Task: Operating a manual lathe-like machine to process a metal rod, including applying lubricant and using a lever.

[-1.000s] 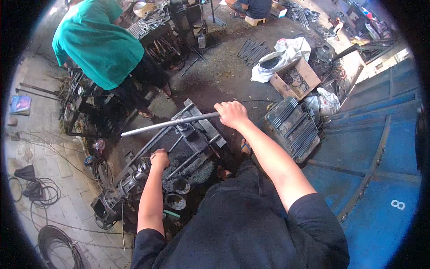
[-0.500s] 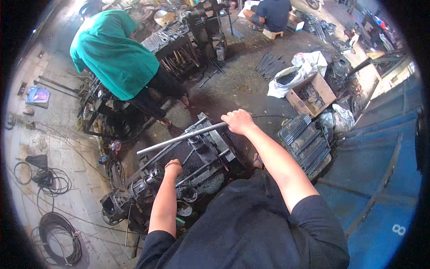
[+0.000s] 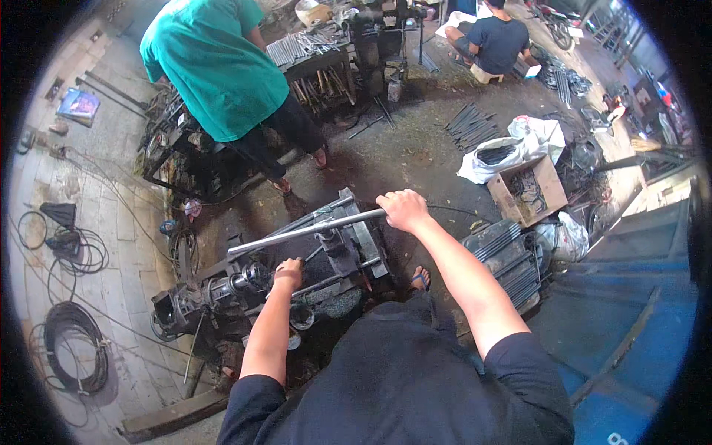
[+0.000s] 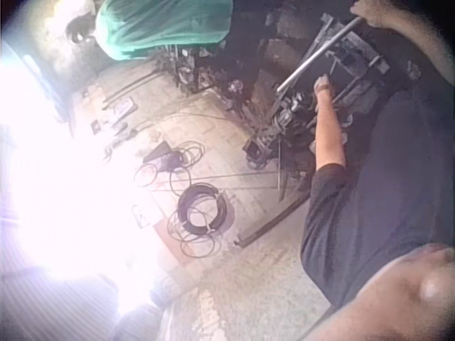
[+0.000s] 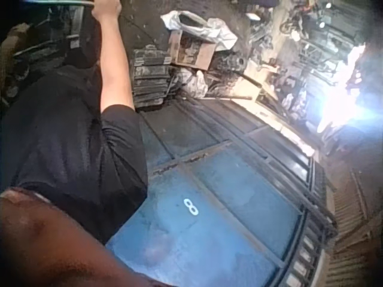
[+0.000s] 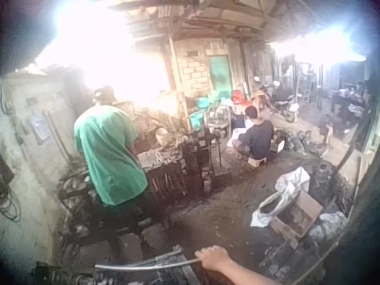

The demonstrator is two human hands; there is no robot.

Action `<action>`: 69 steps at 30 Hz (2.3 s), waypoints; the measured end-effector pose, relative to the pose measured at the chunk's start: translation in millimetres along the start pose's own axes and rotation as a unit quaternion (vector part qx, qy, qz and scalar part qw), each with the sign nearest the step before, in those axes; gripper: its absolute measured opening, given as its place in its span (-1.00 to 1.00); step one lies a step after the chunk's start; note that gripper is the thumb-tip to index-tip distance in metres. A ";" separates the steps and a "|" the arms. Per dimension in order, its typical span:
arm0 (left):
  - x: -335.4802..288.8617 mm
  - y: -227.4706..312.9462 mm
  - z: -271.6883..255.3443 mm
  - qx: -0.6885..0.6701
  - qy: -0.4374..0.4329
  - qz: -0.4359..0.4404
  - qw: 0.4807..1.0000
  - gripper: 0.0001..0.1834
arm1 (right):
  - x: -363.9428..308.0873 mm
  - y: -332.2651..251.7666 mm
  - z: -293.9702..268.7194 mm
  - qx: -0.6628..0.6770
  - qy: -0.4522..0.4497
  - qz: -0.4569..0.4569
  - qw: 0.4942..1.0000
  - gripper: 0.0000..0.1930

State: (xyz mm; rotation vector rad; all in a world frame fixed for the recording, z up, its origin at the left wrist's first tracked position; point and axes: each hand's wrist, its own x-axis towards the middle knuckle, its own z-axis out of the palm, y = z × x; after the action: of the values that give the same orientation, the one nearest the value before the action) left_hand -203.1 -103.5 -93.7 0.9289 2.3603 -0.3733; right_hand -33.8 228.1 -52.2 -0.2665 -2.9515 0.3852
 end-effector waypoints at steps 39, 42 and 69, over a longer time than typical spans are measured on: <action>-34.4 3.9 63.3 -0.176 0.189 -0.056 0.964 -0.77 | 58.5 -181.0 41.0 0.501 -0.020 0.287 0.816 0.13; -45.4 -6.4 53.6 -0.176 0.197 0.017 0.964 -0.78 | 65.7 -196.7 37.8 0.400 -0.056 0.320 0.857 0.16; -106.8 -118.8 148.5 -0.441 -0.008 0.131 0.888 -0.73 | -7.9 -258.0 2.0 0.330 -0.086 -0.030 0.940 -0.71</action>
State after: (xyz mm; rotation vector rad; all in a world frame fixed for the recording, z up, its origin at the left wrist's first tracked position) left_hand -161.3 -311.9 -142.5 0.7421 1.9876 0.7474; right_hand -66.7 -19.4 13.7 -0.0548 -2.7673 1.3985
